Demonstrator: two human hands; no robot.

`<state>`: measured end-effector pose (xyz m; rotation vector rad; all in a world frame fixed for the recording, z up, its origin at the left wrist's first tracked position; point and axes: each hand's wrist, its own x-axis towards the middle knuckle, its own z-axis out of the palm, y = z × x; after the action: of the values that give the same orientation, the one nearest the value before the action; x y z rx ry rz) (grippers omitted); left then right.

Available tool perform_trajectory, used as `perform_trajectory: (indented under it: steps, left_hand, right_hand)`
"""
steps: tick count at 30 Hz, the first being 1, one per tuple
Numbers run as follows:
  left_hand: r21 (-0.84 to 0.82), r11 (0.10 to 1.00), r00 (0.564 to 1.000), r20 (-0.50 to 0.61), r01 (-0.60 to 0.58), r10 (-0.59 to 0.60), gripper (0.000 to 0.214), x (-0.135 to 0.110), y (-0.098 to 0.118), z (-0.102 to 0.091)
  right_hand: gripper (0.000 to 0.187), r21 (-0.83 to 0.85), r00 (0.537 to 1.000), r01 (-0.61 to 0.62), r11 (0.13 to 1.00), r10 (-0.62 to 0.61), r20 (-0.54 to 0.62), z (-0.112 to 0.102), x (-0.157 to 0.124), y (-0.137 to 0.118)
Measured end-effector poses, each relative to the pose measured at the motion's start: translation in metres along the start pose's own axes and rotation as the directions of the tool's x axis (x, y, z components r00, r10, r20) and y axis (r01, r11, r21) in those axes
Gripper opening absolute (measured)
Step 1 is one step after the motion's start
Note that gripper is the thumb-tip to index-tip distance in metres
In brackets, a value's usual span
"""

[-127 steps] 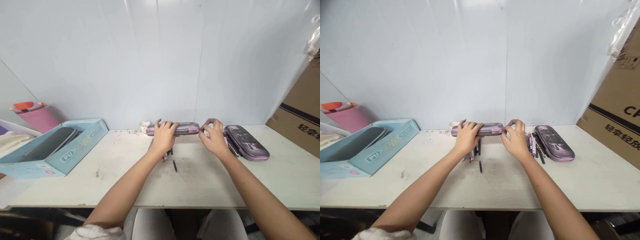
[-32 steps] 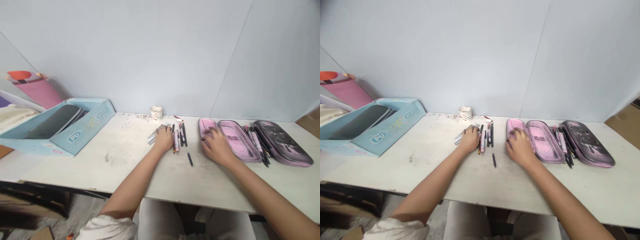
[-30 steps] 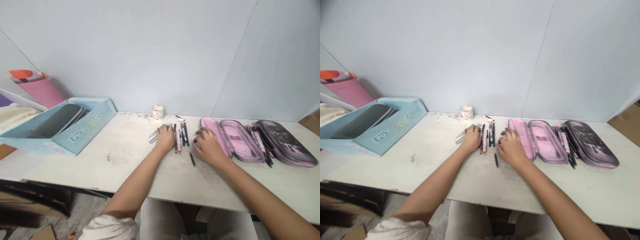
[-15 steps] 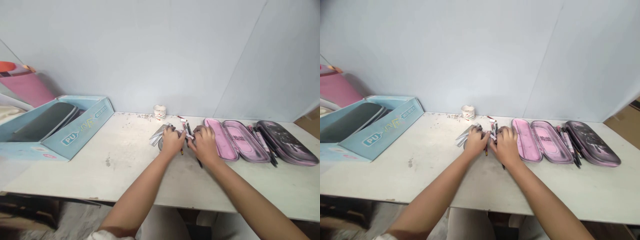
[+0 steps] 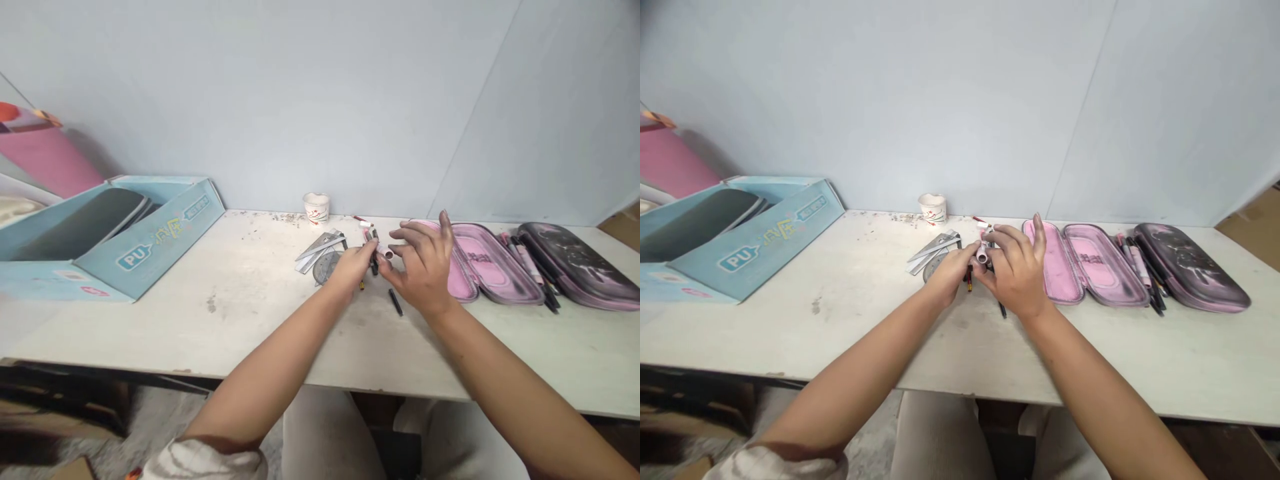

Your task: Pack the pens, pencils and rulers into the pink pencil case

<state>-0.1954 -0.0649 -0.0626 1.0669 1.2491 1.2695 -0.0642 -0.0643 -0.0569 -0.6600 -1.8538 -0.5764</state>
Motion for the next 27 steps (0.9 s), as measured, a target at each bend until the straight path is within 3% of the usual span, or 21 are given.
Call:
perform_trajectory:
  steps: [5, 8, 10, 12, 14, 16, 18, 22, 27]
  left_hand:
    - [-0.352, 0.933, 0.985, 0.175, 0.075, -0.013, 0.02, -0.006, 0.009, -0.003]
    - [-0.305, 0.952, 0.975, 0.217, 0.025, 0.044, 0.02, -0.009, 0.011, -0.005]
    - [-0.226, 0.974, 0.963, 0.261, 0.0, 0.06, 0.024, -0.01, 0.009, -0.005]
    - [-0.155, 0.988, 0.95, 0.305, -0.015, 0.062, 0.028, -0.01, 0.006, -0.003]
    - [-0.096, 0.995, 0.944, 0.327, -0.014, 0.045, 0.031, -0.01, 0.002, -0.001]
    - [-0.065, 0.998, 0.948, 0.318, -0.006, 0.026, 0.032, -0.009, -0.001, 0.001]
    - [-0.057, 0.998, 0.956, 0.294, 0.0, 0.017, 0.033, -0.008, -0.002, 0.003]
    - [-0.126, 0.991, 0.956, 0.294, 0.054, -0.014, 0.03, -0.008, -0.001, 0.006]
    - [-0.103, 0.993, 0.967, 0.255, 0.054, -0.026, 0.029, -0.01, 0.002, 0.007]
  right_hand:
    - [0.011, 0.182, 0.986, 0.006, 0.983, -0.036, 0.161, 0.001, -0.003, -0.001]
    - [0.02, 0.292, 0.957, -0.239, 0.926, 0.174, 0.231, 0.007, -0.007, 0.002]
    - [0.03, 0.39, 0.875, -0.48, 0.786, 0.399, 0.273, 0.011, -0.009, 0.006]
    - [0.036, 0.497, 0.746, -0.664, 0.558, 0.543, 0.386, 0.015, -0.011, 0.009]
    - [0.037, 0.558, 0.646, -0.75, 0.355, 0.571, 0.506, 0.017, -0.011, 0.01]
    - [0.035, 0.581, 0.605, -0.775, 0.25, 0.558, 0.567, 0.017, -0.011, 0.009]
    - [0.032, 0.592, 0.605, -0.772, 0.232, 0.555, 0.571, 0.017, -0.011, 0.008]
    - [0.029, 0.585, 0.63, -0.757, 0.291, 0.563, 0.535, 0.019, -0.011, 0.005]
    - [0.024, 0.601, 0.619, -0.75, 0.276, 0.612, 0.492, 0.019, -0.011, 0.002]
